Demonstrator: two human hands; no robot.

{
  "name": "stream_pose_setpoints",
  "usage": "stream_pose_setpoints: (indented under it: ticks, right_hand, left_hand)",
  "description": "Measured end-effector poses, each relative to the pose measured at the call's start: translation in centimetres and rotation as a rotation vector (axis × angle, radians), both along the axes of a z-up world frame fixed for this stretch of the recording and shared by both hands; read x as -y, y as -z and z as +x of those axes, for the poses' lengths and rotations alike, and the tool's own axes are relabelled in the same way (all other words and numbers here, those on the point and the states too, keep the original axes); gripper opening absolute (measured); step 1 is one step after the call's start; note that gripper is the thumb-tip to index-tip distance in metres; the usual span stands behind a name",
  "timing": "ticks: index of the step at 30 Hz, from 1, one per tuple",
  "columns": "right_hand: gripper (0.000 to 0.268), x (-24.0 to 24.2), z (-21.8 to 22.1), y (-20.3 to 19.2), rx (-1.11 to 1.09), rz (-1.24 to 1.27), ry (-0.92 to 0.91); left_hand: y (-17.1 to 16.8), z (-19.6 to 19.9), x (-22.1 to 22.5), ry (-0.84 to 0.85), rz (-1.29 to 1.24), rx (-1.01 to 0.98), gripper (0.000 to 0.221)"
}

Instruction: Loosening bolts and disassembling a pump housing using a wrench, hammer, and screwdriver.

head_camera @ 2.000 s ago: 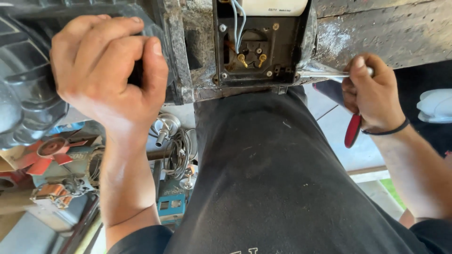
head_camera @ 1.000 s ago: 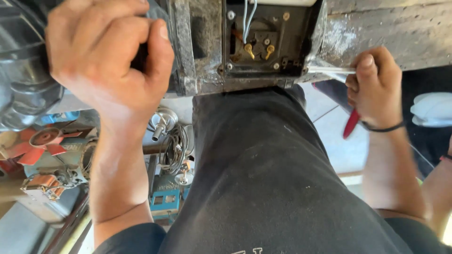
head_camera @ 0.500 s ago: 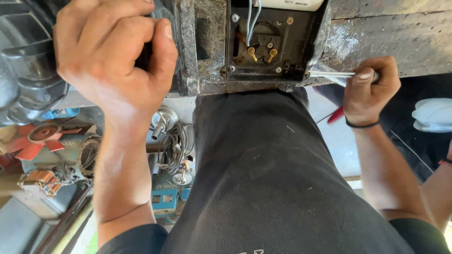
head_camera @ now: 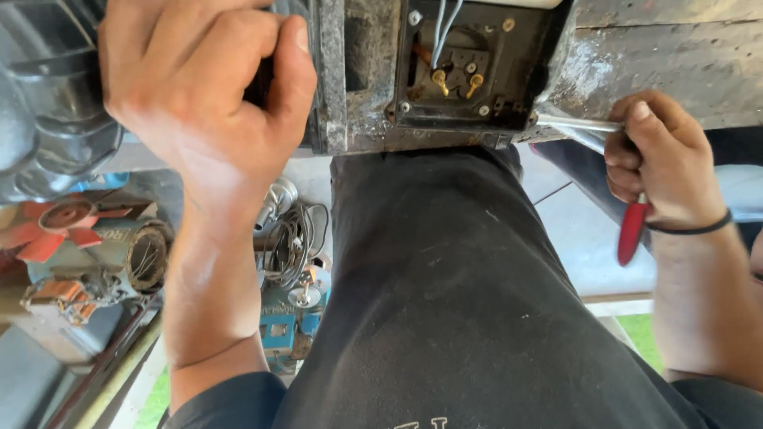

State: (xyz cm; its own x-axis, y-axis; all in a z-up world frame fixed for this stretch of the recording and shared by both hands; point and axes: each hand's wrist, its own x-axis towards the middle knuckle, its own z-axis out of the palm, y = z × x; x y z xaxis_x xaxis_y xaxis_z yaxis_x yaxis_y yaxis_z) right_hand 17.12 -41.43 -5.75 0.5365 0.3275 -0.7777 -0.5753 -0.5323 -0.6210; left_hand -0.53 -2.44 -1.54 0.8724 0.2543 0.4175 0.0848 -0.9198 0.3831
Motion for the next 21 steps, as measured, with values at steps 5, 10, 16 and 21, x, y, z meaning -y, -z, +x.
stream_pose_setpoints:
  ticks: [5, 10, 16, 21]
  right_hand:
    - [0.027, -1.7, -0.4, -0.5, 0.035, -0.050, 0.032]
    - [0.051, 1.0, -2.8, 5.3, 0.523, 0.179, 0.029]
    - [0.047, 1.7, 0.2, 14.5, 1.563, 0.502, 0.029]
    - [0.055, 0.0, -1.7, 10.1, 1.370, 0.251, -0.016]
  left_hand:
    - [0.0, 0.1, 0.1, 0.023, -0.027, 0.040, 0.038]
    - [0.1, 0.2, 0.0, 0.030, -0.037, 0.040, 0.035]
    - [0.0, 0.4, 0.1, 0.031, -0.048, 0.041, 0.038]
    - [-0.3, 0.3, 0.2, 0.022, -0.007, 0.003, 0.039]
